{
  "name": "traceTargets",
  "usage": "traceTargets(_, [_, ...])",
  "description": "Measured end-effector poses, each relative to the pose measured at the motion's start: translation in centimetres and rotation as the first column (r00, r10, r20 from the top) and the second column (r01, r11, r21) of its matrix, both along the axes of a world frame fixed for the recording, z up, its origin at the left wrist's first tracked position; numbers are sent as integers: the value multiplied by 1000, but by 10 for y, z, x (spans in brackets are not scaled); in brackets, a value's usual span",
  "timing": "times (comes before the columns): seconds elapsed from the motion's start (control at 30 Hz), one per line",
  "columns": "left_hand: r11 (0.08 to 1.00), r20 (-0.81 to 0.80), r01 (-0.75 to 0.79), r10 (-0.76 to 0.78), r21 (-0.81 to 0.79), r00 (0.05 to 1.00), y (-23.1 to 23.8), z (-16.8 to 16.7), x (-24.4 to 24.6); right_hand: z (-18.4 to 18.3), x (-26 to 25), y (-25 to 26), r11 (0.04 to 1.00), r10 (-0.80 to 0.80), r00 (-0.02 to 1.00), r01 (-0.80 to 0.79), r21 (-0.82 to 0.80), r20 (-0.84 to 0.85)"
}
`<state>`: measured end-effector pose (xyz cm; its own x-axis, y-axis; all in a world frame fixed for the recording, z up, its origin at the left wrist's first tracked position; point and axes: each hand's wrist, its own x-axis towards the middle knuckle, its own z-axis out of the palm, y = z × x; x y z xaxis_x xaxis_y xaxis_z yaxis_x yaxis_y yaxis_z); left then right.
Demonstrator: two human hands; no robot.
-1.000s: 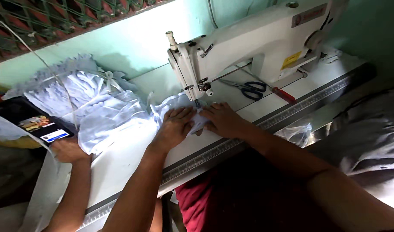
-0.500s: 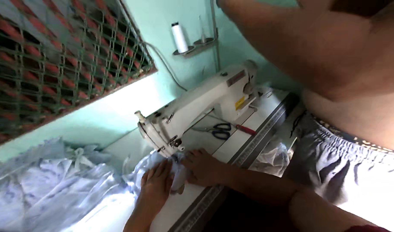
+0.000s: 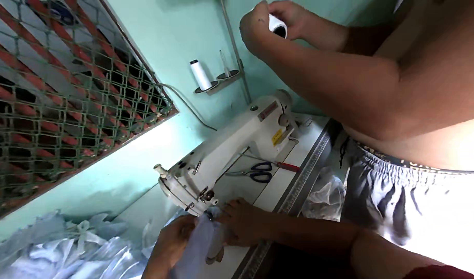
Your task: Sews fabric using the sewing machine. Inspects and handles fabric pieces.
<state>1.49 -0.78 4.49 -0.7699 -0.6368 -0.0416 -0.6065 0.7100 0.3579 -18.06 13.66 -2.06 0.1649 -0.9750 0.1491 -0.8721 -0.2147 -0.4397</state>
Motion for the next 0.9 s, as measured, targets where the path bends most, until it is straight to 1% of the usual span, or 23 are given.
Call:
traceTargets(0.03, [998,-90,-1,-4,-56,996,0,-9,4,-1,0,0,1000,0,1000,0,-2,2])
traceTargets(0.1, [988,-198,17,-48,-156,979,-1,-21,11,-2,-1,1,1000,7,1000,-7,-11,-1])
traceTargets(0.17, [980,-256,-4,-48,-197,965,0,-23,15,-2,0,1,1000,14,1000,-14,-18,-14])
traceTargets(0.3, [939,-372,-64,-71,-338,925,-5,-30,13,-3,-2,1,1000,15,1000,-16,-27,-24])
traceTargets(0.57, [889,-452,-168,-48,-427,891,-6,-30,12,-4,-2,3,999,-5,1000,4,-43,-26])
traceTargets(0.7, [880,-490,-202,-39,-430,871,-9,-31,13,-1,-3,3,999,0,1000,0,-33,-13])
traceTargets(0.9, [881,-508,-210,-38,-423,861,-11,-30,18,-2,-2,4,999,-4,1000,3,-54,-12])
